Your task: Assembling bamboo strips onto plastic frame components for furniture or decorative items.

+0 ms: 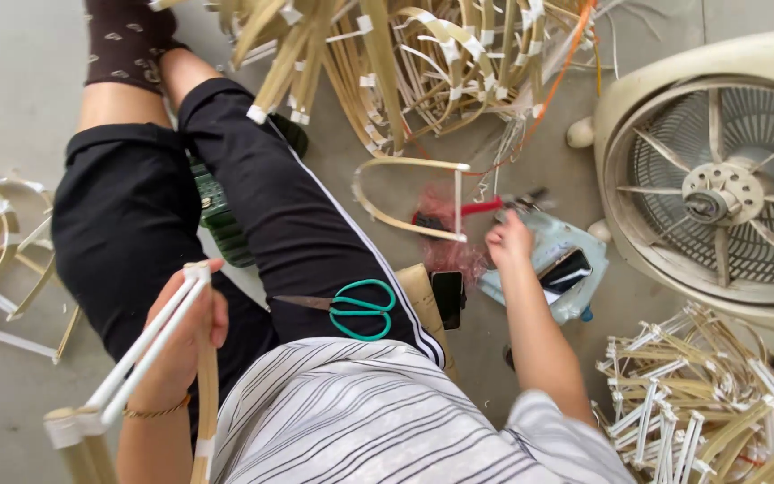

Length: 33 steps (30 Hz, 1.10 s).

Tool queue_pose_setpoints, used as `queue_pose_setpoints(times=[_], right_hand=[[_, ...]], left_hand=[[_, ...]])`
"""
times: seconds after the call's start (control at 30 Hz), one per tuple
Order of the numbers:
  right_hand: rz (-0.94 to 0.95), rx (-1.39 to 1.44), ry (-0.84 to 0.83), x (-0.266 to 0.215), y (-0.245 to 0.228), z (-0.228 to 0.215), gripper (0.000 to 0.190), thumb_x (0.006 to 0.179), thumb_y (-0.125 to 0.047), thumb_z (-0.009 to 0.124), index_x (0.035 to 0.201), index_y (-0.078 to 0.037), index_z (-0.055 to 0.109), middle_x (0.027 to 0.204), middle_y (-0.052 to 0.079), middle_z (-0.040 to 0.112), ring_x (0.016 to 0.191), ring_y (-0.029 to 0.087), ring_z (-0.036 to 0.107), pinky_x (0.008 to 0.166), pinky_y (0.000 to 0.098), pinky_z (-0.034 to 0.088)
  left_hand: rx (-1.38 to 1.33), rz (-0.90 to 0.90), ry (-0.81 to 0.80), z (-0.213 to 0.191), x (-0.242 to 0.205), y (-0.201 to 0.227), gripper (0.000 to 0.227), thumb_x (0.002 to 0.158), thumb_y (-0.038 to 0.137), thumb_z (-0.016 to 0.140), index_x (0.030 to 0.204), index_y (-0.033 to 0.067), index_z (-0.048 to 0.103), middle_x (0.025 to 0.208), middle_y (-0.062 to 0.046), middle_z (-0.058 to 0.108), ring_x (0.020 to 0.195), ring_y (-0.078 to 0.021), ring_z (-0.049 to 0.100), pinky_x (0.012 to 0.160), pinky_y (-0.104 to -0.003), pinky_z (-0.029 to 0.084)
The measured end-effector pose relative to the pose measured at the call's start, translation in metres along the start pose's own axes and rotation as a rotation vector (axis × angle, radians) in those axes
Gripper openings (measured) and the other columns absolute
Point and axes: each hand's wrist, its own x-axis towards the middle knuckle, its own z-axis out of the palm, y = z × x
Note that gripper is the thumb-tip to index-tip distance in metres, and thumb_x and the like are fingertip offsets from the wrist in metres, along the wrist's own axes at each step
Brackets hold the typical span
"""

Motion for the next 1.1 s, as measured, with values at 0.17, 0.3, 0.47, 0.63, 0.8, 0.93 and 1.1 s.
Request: queue_pose_setpoints(times=[0.17, 0.3, 0.47, 0.63, 0.8, 0.93, 1.1], right_hand=[[-0.596, -0.285, -0.172, -0.224, -0.025, 0.081, 0.019, 0.106, -0.028, 0.057, 0.11, -0.016, 0.042, 0.073, -0.004, 0.04, 0.053, 0.006, 0.035, 0.043, 0.0233, 0.029], [-0.743, -0.708, -0.605, -0.296, -0.034, 0.145, 0.031, 0.108, -0.025, 0.058, 0.136, -0.015, 0.052, 0.081, -0.001, 0.046, 0.059, 0.009, 0.038, 0.05, 0.0263, 0.033], [-1.51, -1.701, -1.084, -0.34, 0.005, 0.299, 0.031, 0.101, -0.029, 0.068, 0.13, -0.019, 0.068, 0.096, 0.01, 0.067, 0.085, 0.034, 0.067, 0.072, 0.044, 0.054], [-1.591, -2.089, -1.126, -0.314, 0.057, 0.339, 0.04, 0.098, -0.042, 0.065, 0.131, -0.019, 0.067, 0.103, 0.007, 0.069, 0.095, 0.031, 0.067, 0.085, 0.0477, 0.051], [-1.87, -2.075, -0.962, -0.361, 0.075, 0.333, 0.108, 0.059, -0.073, 0.073, 0.135, 0.001, 0.05, 0.123, 0.02, 0.065, 0.113, 0.041, 0.062, 0.096, 0.0629, 0.042], [-1.286, -2.32, -0.928, -0.338, 0.06, 0.327, 0.105, 0.073, -0.058, 0.077, 0.149, 0.002, 0.037, 0.129, 0.027, 0.057, 0.118, 0.042, 0.058, 0.099, 0.0491, 0.046], [-1.461, -2.186, -1.038, -0.29, 0.057, 0.316, 0.068, 0.093, -0.04, 0.067, 0.148, -0.004, 0.049, 0.116, 0.016, 0.069, 0.106, 0.034, 0.068, 0.095, 0.0457, 0.053]], left_hand=[[-0.134, 0.061, -0.09, -0.01, 0.001, 0.004, 0.043, 0.107, 0.025, 0.047, 0.145, 0.0055, 0.053, 0.076, -0.005, 0.06, 0.057, -0.0104, 0.051, 0.052, -0.023, 0.044], [-0.254, 0.068, -0.095, -0.019, -0.011, 0.001, 0.045, 0.108, 0.027, 0.047, 0.148, 0.0065, 0.051, 0.078, -0.006, 0.063, 0.057, -0.0108, 0.052, 0.052, -0.023, 0.044], [-0.309, 0.183, -0.237, -0.031, -0.031, 0.002, 0.051, 0.105, 0.025, 0.053, 0.153, 0.0085, 0.048, 0.081, -0.007, 0.066, 0.057, -0.0086, 0.053, 0.052, -0.021, 0.043], [-0.381, 0.125, -0.236, -0.039, -0.042, 0.009, 0.05, 0.103, 0.018, 0.054, 0.152, 0.0098, 0.048, 0.083, -0.006, 0.068, 0.062, -0.0077, 0.061, 0.055, -0.02, 0.049], [-0.379, 0.123, -0.278, -0.043, -0.031, 0.002, 0.046, 0.107, 0.02, 0.05, 0.151, 0.0103, 0.05, 0.083, -0.004, 0.068, 0.063, -0.0057, 0.062, 0.056, -0.019, 0.051], [-0.326, 0.178, -0.322, -0.039, -0.034, 0.011, 0.043, 0.109, 0.021, 0.047, 0.151, 0.012, 0.05, 0.084, 0.0, 0.065, 0.062, -0.0026, 0.055, 0.055, -0.018, 0.048], [-0.254, 0.183, -0.294, -0.041, -0.039, 0.016, 0.039, 0.11, 0.02, 0.047, 0.147, 0.0121, 0.056, 0.078, 0.004, 0.058, 0.06, -0.0012, 0.05, 0.053, -0.018, 0.044]])
